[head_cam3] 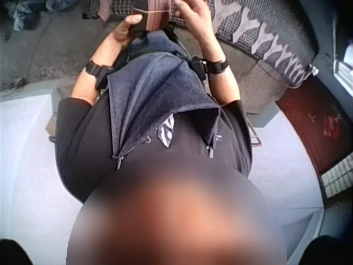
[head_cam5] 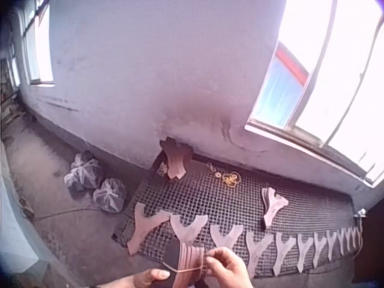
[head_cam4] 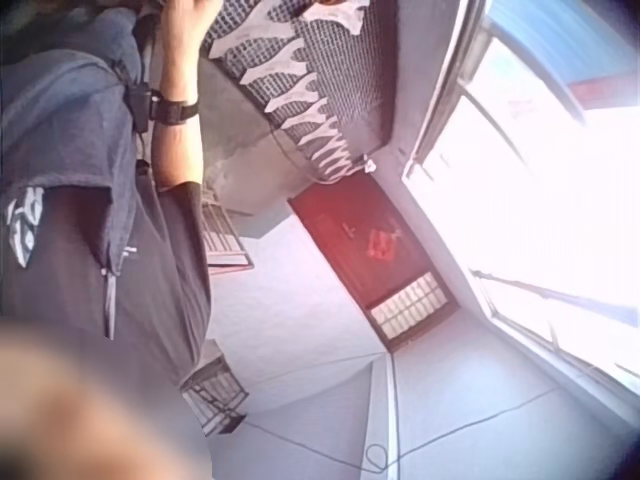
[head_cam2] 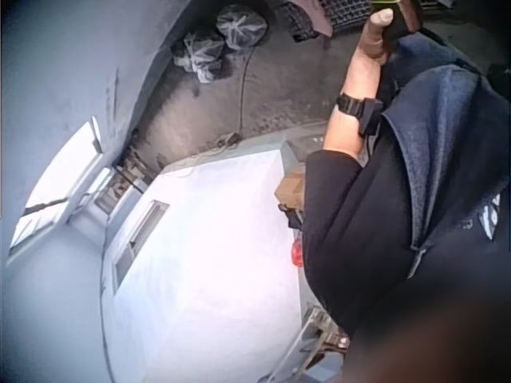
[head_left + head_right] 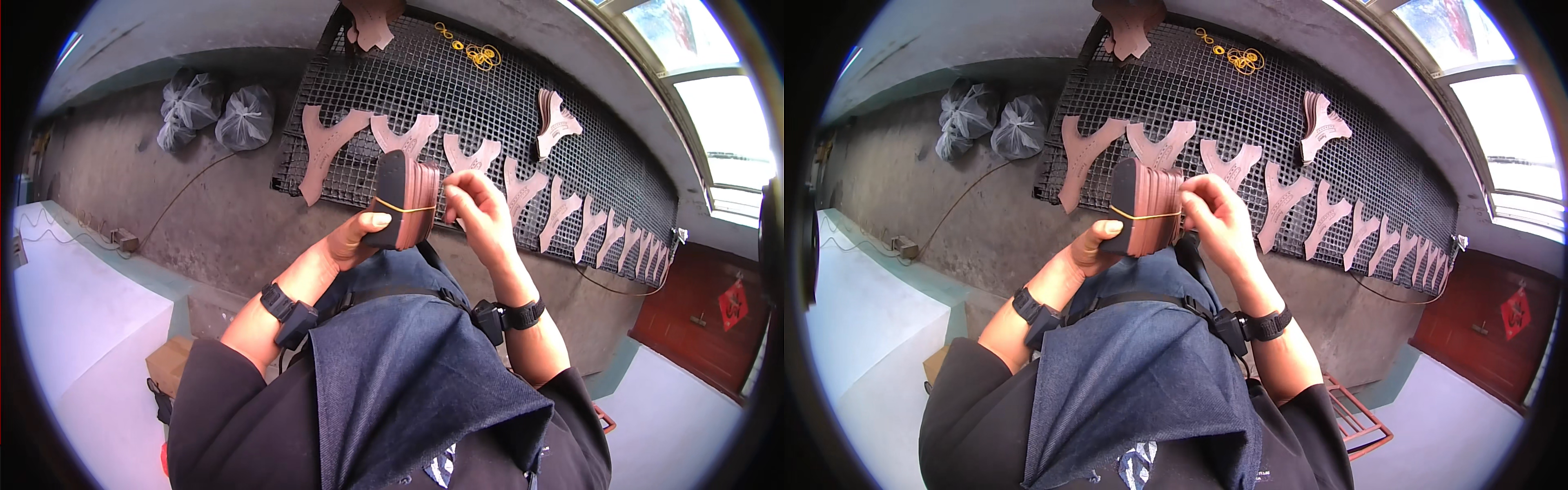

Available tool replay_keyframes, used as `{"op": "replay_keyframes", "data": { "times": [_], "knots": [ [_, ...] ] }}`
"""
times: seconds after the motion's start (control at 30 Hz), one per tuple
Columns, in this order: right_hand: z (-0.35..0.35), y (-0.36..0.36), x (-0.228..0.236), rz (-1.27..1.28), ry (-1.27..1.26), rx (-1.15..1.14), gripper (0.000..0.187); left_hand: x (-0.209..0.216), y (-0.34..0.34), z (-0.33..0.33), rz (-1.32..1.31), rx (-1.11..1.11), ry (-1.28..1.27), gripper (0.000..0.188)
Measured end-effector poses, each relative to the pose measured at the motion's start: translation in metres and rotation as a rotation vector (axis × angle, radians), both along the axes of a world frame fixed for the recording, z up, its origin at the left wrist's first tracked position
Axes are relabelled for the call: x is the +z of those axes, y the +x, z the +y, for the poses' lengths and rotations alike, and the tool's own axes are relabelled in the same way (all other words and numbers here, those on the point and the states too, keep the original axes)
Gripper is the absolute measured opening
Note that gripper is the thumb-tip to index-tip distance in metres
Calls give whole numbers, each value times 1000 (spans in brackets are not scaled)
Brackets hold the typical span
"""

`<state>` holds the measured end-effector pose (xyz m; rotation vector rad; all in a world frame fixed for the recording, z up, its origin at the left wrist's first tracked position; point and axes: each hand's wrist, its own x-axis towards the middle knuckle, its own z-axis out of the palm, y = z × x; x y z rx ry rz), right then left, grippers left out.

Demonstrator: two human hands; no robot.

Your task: Apply adhesive to leather shoe upper components using a spray gun and then stack them.

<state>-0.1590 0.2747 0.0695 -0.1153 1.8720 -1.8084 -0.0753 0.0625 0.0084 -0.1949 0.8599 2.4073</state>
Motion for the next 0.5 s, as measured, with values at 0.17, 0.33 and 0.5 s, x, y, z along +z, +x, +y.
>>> {"op": "replay_keyframes", "data": {
  "times": [0.17,0.33,0.5],
  "knots": [
    [3,-1,-7,-182,-52,-15,66,-2,-2,-5,177,-19,-45,97],
    [-30,6,0,-6,-55,136,101,-3,-18,24,387,76,-304,118],
    [-37,-1,-11,123,78,163,119,5,-29,38,472,343,-280,128]
  ]
}}
